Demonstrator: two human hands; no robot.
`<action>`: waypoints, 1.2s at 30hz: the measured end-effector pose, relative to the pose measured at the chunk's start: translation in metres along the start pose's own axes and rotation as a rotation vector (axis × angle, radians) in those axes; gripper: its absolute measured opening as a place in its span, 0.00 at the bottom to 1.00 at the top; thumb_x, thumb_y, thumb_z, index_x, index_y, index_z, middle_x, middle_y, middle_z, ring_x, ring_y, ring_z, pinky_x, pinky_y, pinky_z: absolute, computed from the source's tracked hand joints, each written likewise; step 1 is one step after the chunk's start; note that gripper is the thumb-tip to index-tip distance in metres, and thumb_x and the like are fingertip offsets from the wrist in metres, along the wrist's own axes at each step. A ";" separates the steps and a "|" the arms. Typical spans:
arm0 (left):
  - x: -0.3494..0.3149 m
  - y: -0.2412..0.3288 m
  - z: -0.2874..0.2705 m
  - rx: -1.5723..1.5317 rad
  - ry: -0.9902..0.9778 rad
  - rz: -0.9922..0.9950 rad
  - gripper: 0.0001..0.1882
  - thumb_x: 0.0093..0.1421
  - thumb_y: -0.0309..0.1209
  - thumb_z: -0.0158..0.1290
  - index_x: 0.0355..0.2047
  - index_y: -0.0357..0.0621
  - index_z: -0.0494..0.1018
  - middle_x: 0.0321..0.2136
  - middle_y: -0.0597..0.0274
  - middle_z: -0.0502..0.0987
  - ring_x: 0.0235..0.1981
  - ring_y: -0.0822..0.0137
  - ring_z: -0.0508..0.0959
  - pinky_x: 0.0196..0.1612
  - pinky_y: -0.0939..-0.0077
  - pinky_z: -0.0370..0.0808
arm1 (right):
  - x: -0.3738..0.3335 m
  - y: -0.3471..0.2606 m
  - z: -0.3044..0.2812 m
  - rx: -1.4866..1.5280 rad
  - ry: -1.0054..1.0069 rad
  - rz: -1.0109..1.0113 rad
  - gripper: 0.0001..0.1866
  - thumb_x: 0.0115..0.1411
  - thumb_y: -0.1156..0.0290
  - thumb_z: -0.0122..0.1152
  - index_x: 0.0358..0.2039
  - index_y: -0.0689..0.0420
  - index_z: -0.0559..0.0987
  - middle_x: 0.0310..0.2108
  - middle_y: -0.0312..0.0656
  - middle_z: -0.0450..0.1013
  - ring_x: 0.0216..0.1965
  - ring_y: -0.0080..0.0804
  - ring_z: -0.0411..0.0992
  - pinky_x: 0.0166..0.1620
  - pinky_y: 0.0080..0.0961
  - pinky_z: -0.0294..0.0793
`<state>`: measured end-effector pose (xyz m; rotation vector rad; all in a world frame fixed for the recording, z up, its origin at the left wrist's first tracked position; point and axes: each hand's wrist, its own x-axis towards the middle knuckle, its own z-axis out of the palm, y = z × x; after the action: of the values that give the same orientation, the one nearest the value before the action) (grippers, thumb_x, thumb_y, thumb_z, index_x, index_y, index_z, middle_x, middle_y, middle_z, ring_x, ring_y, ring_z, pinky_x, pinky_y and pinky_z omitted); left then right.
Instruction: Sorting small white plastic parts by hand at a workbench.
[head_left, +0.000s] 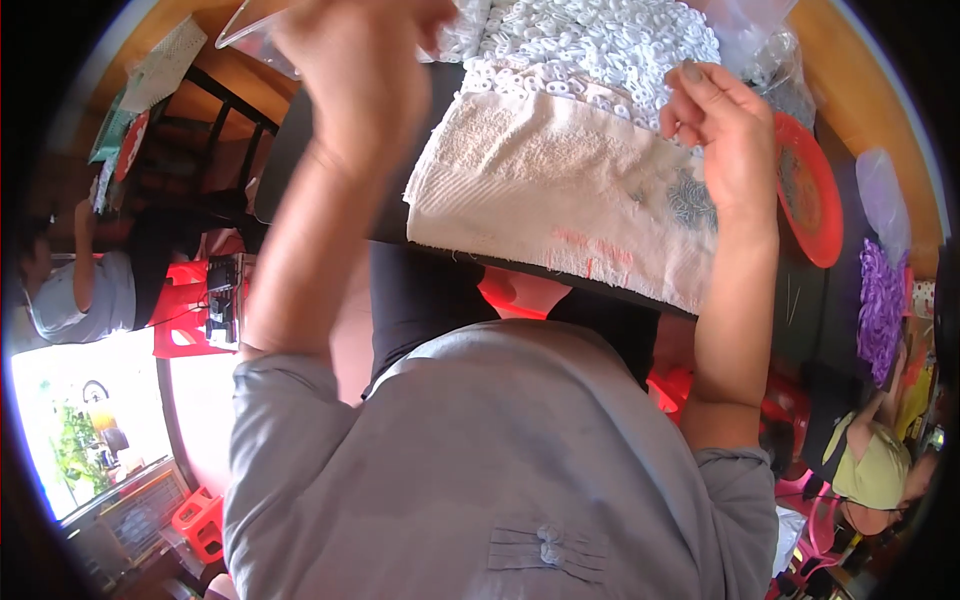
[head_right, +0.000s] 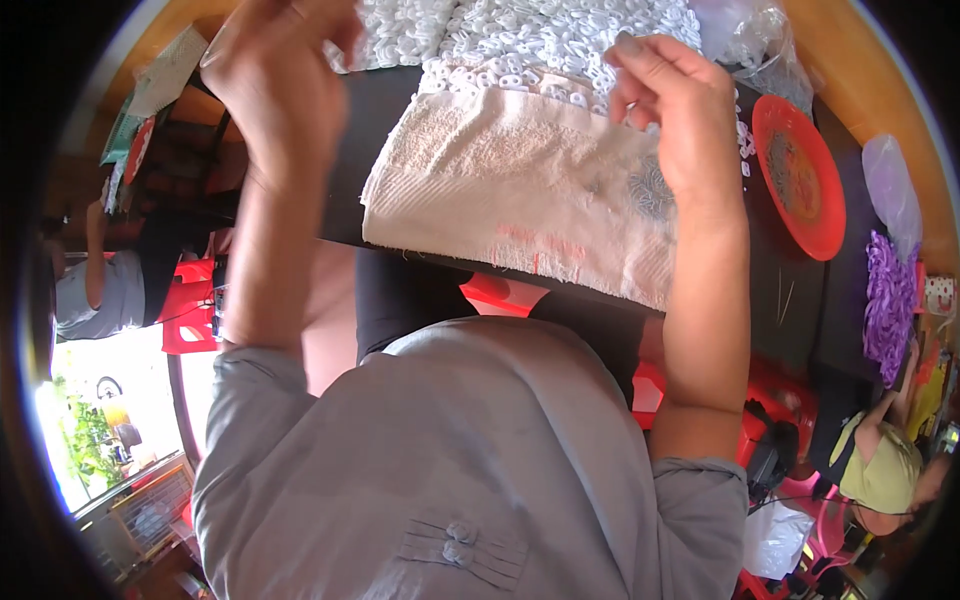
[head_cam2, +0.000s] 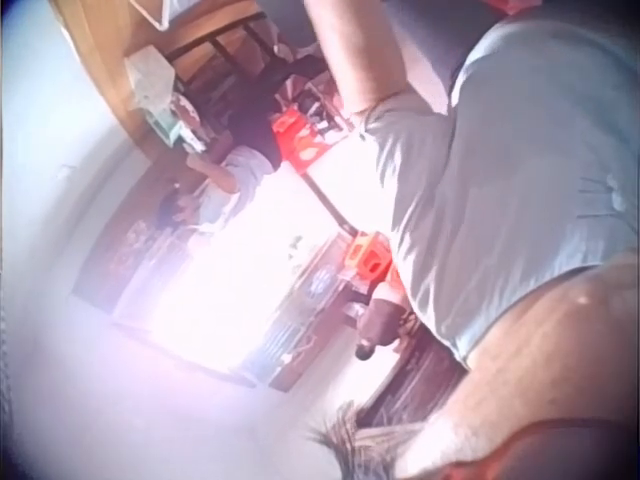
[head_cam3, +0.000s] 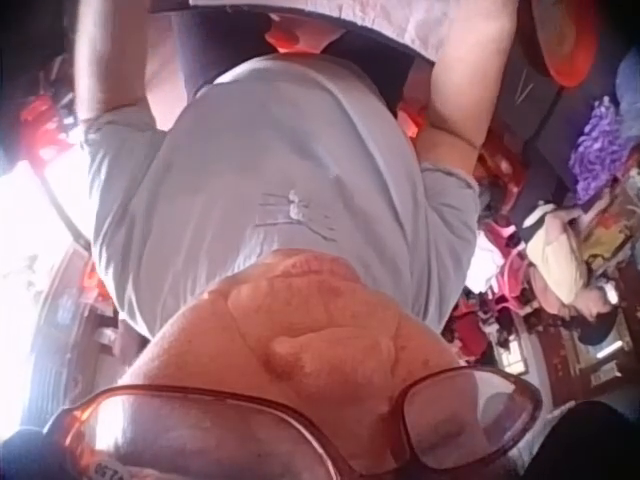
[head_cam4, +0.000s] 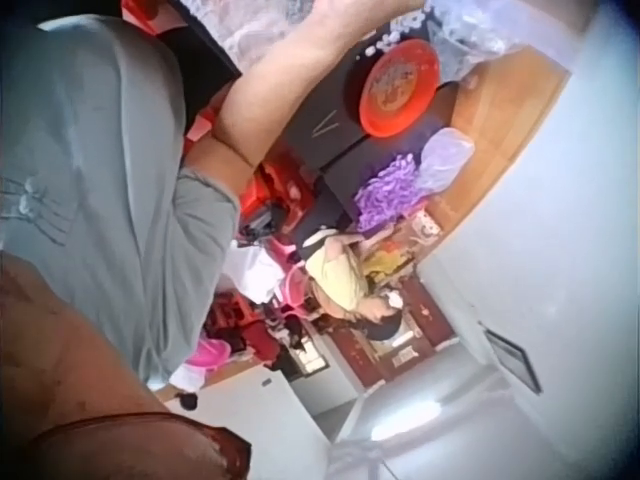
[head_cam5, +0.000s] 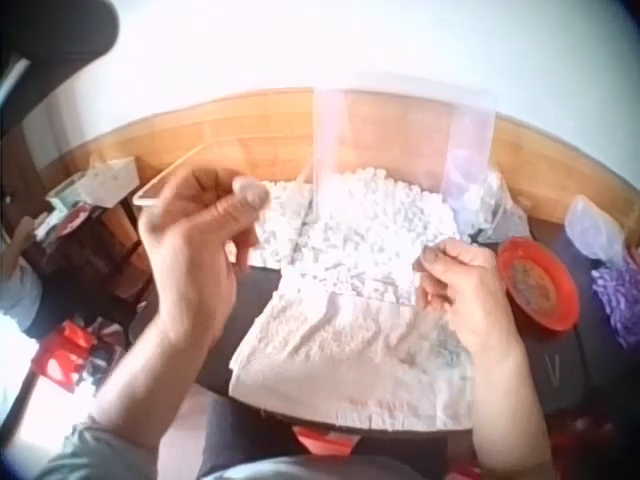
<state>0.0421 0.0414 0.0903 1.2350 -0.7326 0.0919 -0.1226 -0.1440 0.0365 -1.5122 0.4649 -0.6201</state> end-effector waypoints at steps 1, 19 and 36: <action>0.026 0.002 0.001 0.047 0.050 0.066 0.05 0.54 0.23 0.58 0.27 0.34 0.74 0.17 0.66 0.72 0.13 0.77 0.68 0.15 0.85 0.61 | 0.005 0.003 -0.010 -0.019 0.028 -0.009 0.13 0.62 0.63 0.58 0.33 0.62 0.78 0.19 0.31 0.64 0.22 0.24 0.68 0.26 0.17 0.58; -0.033 -0.121 0.066 0.717 -0.821 0.543 0.10 0.51 0.34 0.60 0.33 0.45 0.78 0.26 0.58 0.78 0.28 0.54 0.78 0.35 0.64 0.75 | 0.011 0.021 -0.010 -1.128 -0.032 -0.168 0.10 0.50 0.71 0.60 0.32 0.61 0.79 0.26 0.46 0.76 0.27 0.39 0.73 0.35 0.32 0.69; -0.027 -0.097 0.035 0.605 -0.928 0.294 0.10 0.45 0.30 0.61 0.27 0.42 0.73 0.28 0.60 0.74 0.30 0.59 0.75 0.34 0.67 0.73 | 0.009 0.022 -0.006 -1.247 -0.002 -0.211 0.10 0.54 0.66 0.59 0.34 0.57 0.79 0.26 0.48 0.76 0.31 0.46 0.75 0.38 0.37 0.71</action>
<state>0.0483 -0.0160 0.0001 1.7434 -1.7867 -0.0327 -0.1181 -0.1551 0.0150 -2.7660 0.7583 -0.4847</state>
